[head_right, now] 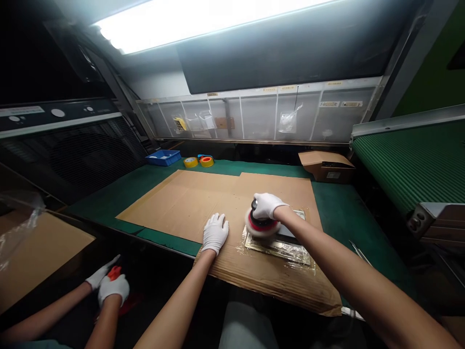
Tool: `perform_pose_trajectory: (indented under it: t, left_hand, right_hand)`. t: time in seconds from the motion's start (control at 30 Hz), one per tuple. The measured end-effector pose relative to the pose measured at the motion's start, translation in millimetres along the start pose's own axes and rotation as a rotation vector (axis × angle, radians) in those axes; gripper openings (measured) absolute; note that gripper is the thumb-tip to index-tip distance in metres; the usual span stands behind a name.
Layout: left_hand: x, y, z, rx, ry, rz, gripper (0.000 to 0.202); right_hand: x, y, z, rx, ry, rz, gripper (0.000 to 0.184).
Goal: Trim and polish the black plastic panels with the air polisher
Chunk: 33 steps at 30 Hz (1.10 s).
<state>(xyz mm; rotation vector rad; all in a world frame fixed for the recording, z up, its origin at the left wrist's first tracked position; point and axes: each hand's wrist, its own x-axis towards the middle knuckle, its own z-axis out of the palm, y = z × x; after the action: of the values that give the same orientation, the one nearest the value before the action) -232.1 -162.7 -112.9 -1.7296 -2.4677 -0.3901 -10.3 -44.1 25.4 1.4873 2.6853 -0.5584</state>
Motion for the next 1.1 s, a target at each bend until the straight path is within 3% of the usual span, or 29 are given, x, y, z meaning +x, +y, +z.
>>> perform_pose_trajectory:
  t: [0.07,0.2,0.37,0.5,0.63,0.8,0.9,1.03,1.1]
  left_hand:
    - [0.5,-0.4,-0.4,0.008,0.012,0.007,0.043]
    - [1.0,-1.4,-2.2,0.024,0.013,0.032,0.041]
    - [2.6,-0.5,-2.0,0.034,0.022,0.022,0.040]
    - [3.0,1.3,-1.7,0.014,0.016,0.022,0.042]
    - [2.5,1.2,-0.9,0.006,0.017,0.024,0.042]
    - [2.1,1.8,0.4,-0.006,0.018,0.016,0.044]
    - [2.3,2.3,0.1,-0.003,0.008,0.019,0.044]
    - [3.4,-1.7,0.1,-0.005,-0.018,0.023,0.047]
    - [4.1,-5.0,0.3,-0.013,-0.028,0.028,0.049]
  right_hand:
    - [-1.7,7.0,-0.4,0.038,-0.017,-0.005,0.045]
    - [-6.1,19.2,-2.4,-0.039,0.092,0.126,0.046]
    - [-20.4,24.4,-0.6,0.028,0.061,0.023,0.035]
    - [-35.2,31.1,0.5,-0.078,0.170,0.130,0.036]
    - [-74.2,50.7,9.5,-0.074,0.175,0.055,0.035]
    - [-127.6,69.4,31.2,-0.147,0.257,0.119,0.035]
    - [-126.5,48.6,39.7,-0.176,0.279,0.108,0.040]
    - [-98.0,-5.7,44.0,-0.178,0.246,-0.058,0.045]
    - [-90.1,-19.7,45.3,-0.180,0.218,-0.100,0.044]
